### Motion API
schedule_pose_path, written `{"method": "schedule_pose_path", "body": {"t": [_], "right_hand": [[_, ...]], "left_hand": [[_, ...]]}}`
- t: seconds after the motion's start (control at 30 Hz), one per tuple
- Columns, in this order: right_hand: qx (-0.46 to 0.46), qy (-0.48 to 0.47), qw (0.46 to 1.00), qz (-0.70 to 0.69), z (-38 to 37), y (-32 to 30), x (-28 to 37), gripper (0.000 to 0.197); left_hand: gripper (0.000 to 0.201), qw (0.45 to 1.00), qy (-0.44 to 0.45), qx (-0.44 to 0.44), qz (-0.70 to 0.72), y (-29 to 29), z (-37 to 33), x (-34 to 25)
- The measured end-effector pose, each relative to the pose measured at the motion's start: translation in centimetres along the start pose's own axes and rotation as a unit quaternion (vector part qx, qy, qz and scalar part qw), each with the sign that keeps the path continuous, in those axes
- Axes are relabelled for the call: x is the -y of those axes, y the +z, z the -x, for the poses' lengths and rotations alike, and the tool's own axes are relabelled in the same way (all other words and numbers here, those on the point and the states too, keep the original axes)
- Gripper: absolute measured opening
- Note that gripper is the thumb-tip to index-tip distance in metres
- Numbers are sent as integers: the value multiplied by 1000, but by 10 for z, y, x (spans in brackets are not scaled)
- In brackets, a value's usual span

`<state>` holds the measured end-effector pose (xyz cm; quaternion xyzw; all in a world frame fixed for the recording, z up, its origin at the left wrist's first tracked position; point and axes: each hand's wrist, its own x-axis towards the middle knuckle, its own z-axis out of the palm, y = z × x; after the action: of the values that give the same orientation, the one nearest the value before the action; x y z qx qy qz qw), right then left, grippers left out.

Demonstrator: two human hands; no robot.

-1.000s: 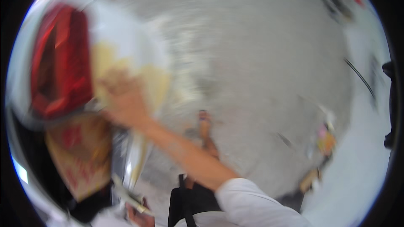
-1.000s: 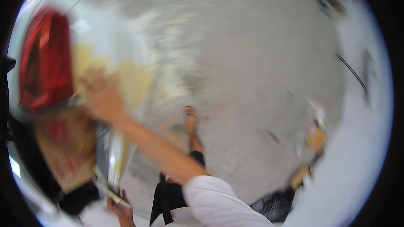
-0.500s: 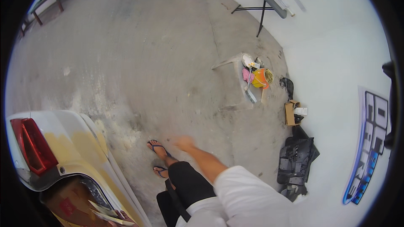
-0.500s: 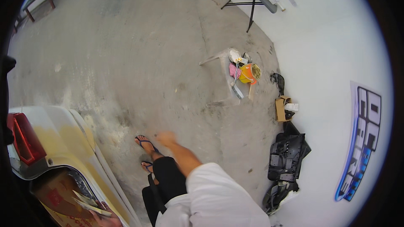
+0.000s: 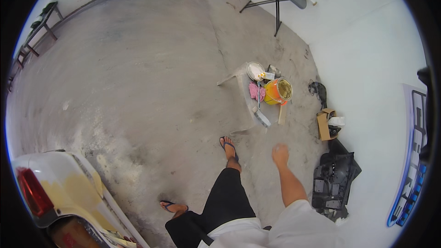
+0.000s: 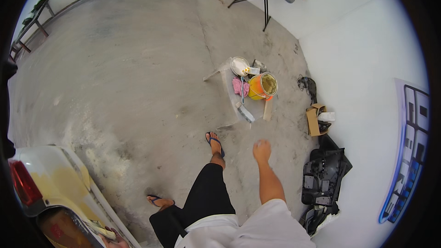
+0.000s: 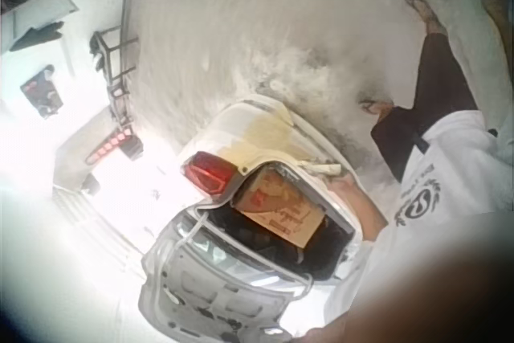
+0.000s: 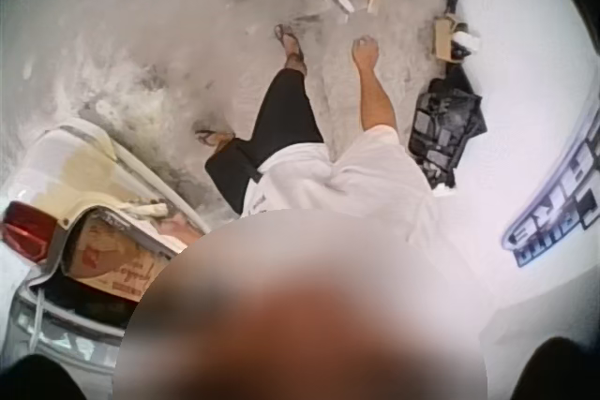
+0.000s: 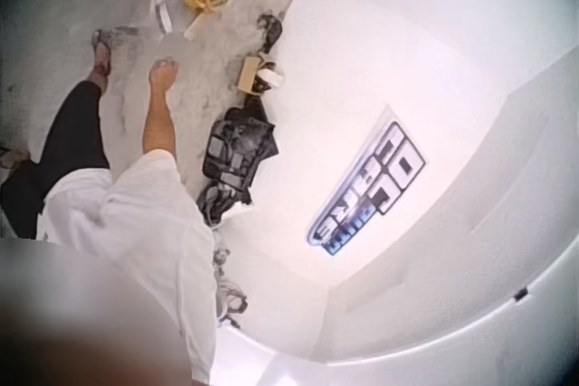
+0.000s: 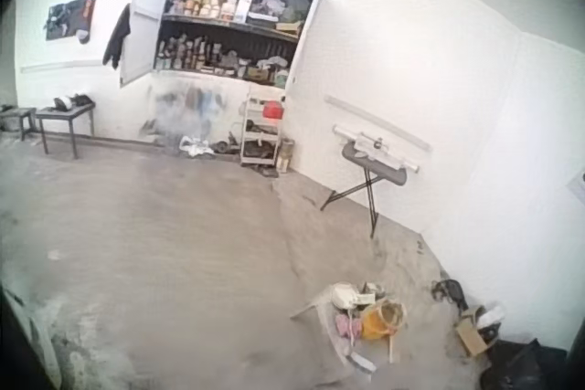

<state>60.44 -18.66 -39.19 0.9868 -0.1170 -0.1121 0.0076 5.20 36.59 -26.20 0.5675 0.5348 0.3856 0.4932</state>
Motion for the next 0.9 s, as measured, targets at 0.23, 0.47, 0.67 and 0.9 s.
{"method": "schedule_pose_path", "body": {"t": [0.23,0.47,0.67,0.9], "right_hand": [[260,-90,961,-2,-232,19,25,53],[101,-125,981,-104,-223,115,-15,49],[-17,-227,962,-152,-239,83,-54,28],[17,-308,910,-279,-133,22,101,59]], "left_hand": [[47,927,-305,43,213,259,101,-19],[45,930,-299,-6,212,383,147,-64],[43,926,-281,-121,219,354,147,-101],[54,910,-259,-145,290,269,141,-98]]}}
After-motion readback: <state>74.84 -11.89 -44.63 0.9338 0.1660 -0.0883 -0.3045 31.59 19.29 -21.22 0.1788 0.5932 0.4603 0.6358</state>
